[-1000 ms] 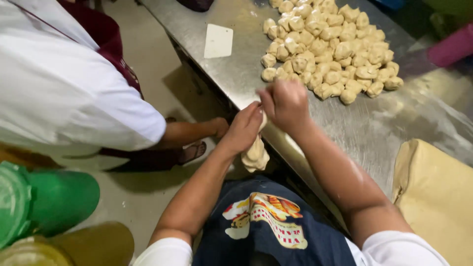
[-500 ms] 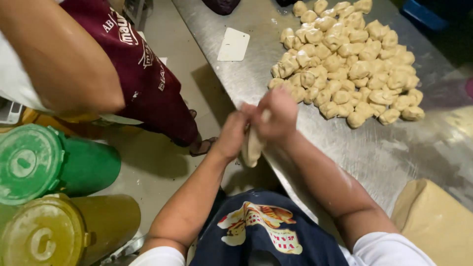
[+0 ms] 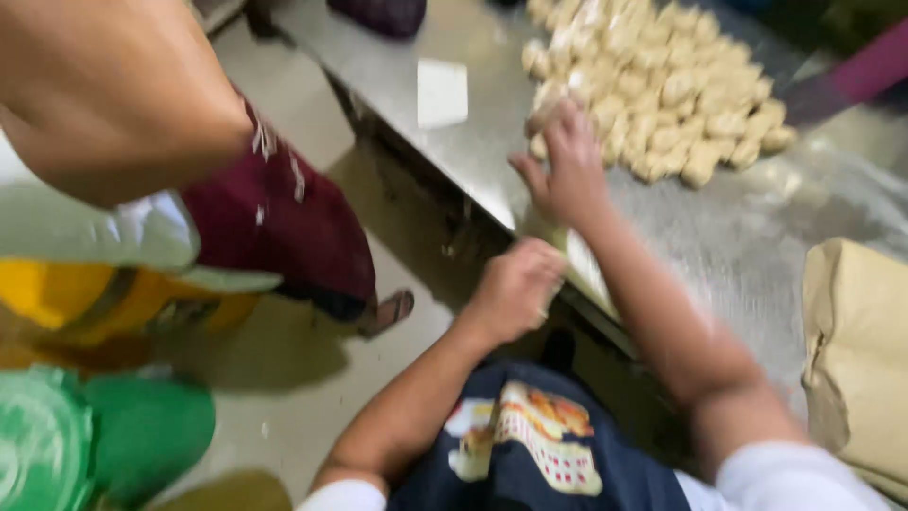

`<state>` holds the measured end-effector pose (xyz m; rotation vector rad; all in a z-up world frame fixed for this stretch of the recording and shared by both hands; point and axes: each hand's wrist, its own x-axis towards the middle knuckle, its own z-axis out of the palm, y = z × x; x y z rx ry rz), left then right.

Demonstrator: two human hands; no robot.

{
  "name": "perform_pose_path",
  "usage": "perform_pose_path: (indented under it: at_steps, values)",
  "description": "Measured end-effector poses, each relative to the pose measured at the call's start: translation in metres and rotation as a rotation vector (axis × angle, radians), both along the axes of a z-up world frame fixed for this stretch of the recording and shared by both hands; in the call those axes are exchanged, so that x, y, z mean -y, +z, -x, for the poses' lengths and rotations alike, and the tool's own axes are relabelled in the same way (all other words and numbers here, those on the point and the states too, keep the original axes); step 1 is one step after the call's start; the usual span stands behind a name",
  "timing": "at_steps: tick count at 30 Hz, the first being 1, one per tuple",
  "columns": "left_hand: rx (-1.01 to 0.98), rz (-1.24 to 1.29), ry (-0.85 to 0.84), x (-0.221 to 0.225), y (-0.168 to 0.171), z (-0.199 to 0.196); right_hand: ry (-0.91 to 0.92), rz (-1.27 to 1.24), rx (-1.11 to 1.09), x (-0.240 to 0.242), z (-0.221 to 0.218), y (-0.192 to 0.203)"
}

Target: Shape small portions of dough into balls on a metal work surface

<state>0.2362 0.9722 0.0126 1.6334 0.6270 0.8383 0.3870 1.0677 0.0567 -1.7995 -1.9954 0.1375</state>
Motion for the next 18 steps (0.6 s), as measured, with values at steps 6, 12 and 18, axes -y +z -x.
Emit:
perform_pose_path:
  at_steps: [6, 12, 18]
  values:
    - [0.573, 0.739, 0.264, -0.02, 0.001, 0.021, 0.325, -0.505, -0.356, 0.067, 0.042, -0.055]
    - [0.316, 0.646, 0.689, -0.02, -0.002, 0.003, 0.425, -0.248, -0.849, 0.053, 0.04, -0.043]
    - [-0.913, -0.685, 0.379, -0.05, -0.136, -0.061, 0.29, -0.607, -0.168, -0.008, -0.05, -0.059]
